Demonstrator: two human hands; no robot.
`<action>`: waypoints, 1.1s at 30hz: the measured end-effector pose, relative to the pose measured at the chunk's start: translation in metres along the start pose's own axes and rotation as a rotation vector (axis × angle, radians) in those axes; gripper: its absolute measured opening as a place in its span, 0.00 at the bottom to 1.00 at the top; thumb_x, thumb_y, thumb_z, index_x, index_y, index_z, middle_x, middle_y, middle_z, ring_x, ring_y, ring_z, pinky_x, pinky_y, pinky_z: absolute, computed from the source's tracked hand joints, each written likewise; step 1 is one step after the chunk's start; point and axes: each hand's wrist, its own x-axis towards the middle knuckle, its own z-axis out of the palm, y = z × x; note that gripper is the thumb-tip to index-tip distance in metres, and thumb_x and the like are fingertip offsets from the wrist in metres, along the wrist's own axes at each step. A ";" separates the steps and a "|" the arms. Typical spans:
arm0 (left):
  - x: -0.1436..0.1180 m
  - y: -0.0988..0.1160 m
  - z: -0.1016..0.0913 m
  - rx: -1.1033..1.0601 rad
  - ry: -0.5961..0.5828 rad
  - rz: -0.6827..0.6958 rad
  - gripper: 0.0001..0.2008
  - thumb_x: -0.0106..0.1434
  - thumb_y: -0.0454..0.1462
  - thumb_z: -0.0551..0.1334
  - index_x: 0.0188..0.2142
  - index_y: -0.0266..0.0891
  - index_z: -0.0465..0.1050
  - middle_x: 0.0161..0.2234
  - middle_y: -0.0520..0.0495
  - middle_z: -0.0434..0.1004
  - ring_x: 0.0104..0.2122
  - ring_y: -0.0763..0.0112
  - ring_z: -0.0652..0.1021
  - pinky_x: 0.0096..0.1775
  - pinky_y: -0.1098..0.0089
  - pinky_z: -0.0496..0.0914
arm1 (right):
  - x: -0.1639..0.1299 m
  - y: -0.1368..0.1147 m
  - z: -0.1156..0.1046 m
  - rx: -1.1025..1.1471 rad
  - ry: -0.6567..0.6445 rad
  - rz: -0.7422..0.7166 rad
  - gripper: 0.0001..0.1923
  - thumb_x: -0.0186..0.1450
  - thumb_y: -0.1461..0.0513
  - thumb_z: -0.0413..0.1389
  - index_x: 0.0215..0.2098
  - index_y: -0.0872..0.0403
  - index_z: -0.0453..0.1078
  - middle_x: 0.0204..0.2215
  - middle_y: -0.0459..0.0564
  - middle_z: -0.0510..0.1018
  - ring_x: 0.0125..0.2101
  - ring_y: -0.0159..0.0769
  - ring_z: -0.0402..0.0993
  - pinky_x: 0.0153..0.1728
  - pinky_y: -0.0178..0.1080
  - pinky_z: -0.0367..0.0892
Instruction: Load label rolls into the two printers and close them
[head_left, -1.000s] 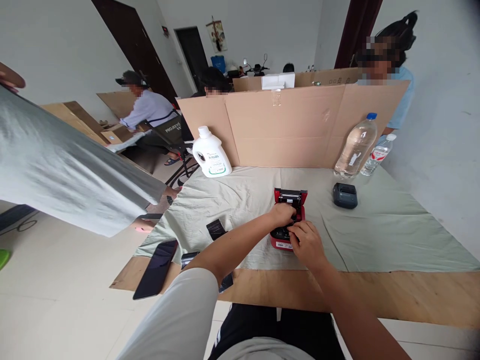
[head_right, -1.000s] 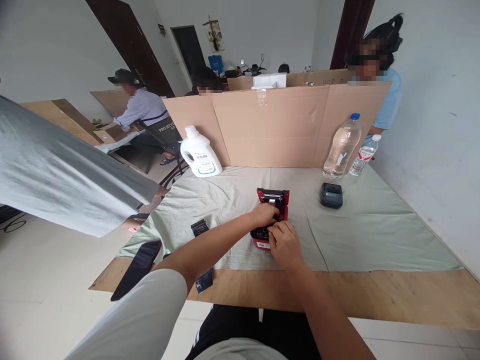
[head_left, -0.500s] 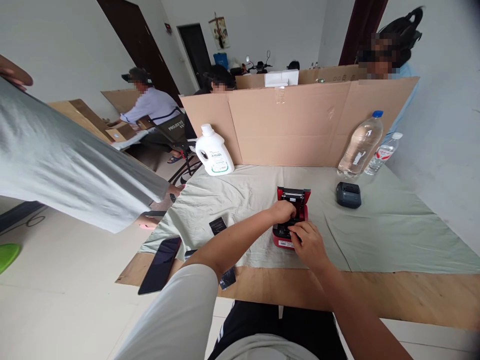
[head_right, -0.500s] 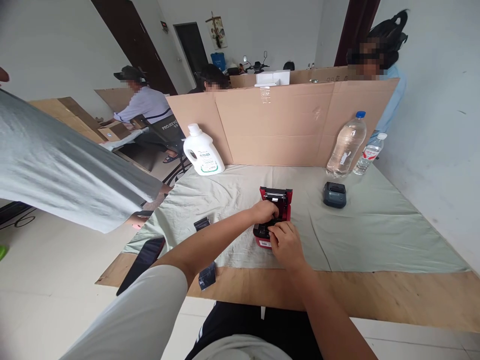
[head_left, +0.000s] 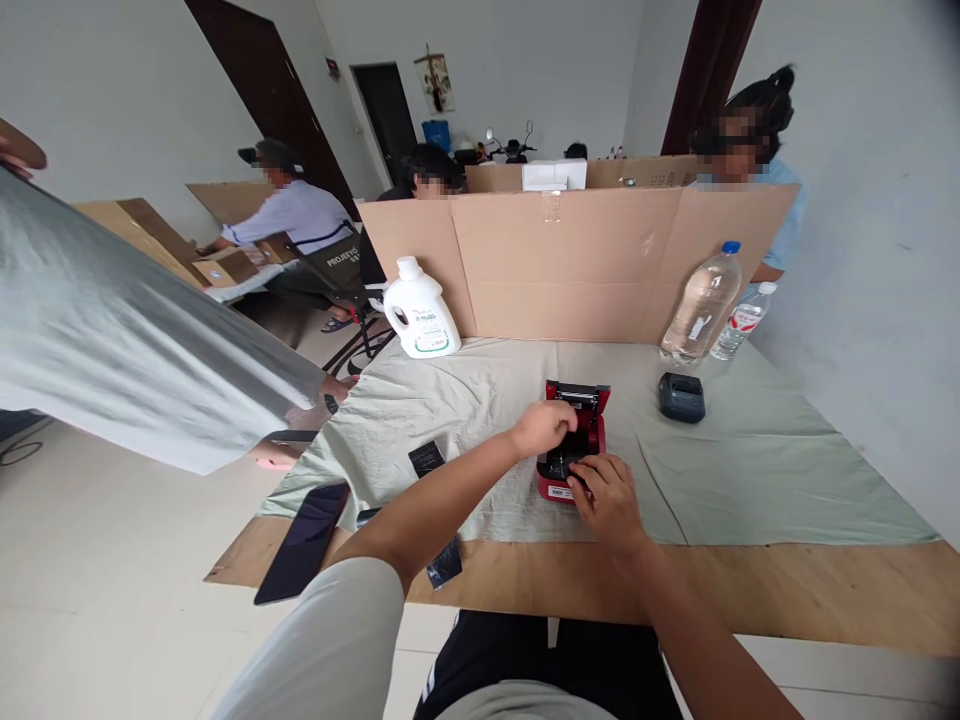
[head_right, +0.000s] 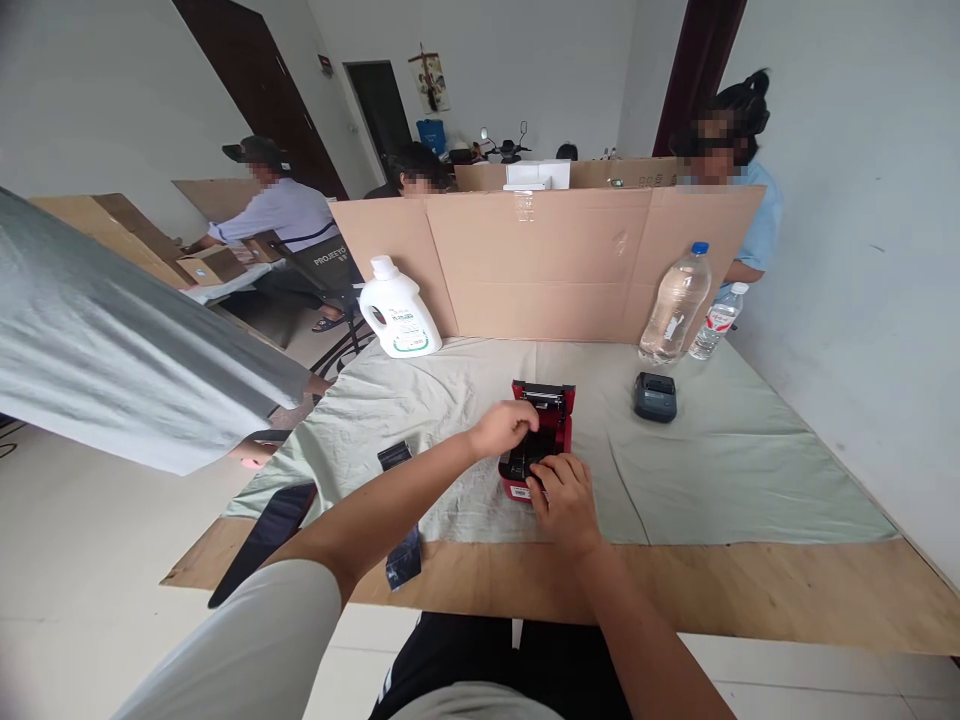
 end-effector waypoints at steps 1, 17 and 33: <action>-0.001 -0.002 -0.003 -0.027 0.121 -0.027 0.17 0.58 0.25 0.51 0.36 0.39 0.76 0.40 0.48 0.78 0.43 0.71 0.77 0.49 0.71 0.70 | 0.000 -0.001 0.000 -0.006 0.005 0.001 0.09 0.67 0.61 0.53 0.40 0.54 0.74 0.38 0.51 0.76 0.44 0.40 0.67 0.48 0.45 0.62; -0.059 0.000 0.030 -0.227 0.388 0.035 0.23 0.72 0.46 0.42 0.54 0.38 0.67 0.52 0.38 0.70 0.56 0.61 0.68 0.58 0.55 0.63 | -0.007 -0.009 -0.001 -0.040 0.009 0.041 0.11 0.67 0.57 0.53 0.41 0.52 0.75 0.39 0.51 0.77 0.46 0.42 0.67 0.50 0.47 0.61; -0.085 0.007 0.061 -0.149 0.329 0.017 0.25 0.68 0.50 0.49 0.58 0.37 0.61 0.57 0.35 0.65 0.61 0.55 0.63 0.60 0.51 0.59 | 0.009 0.003 -0.001 -0.180 -0.143 0.061 0.33 0.61 0.47 0.57 0.58 0.57 0.61 0.47 0.62 0.74 0.49 0.52 0.69 0.50 0.52 0.61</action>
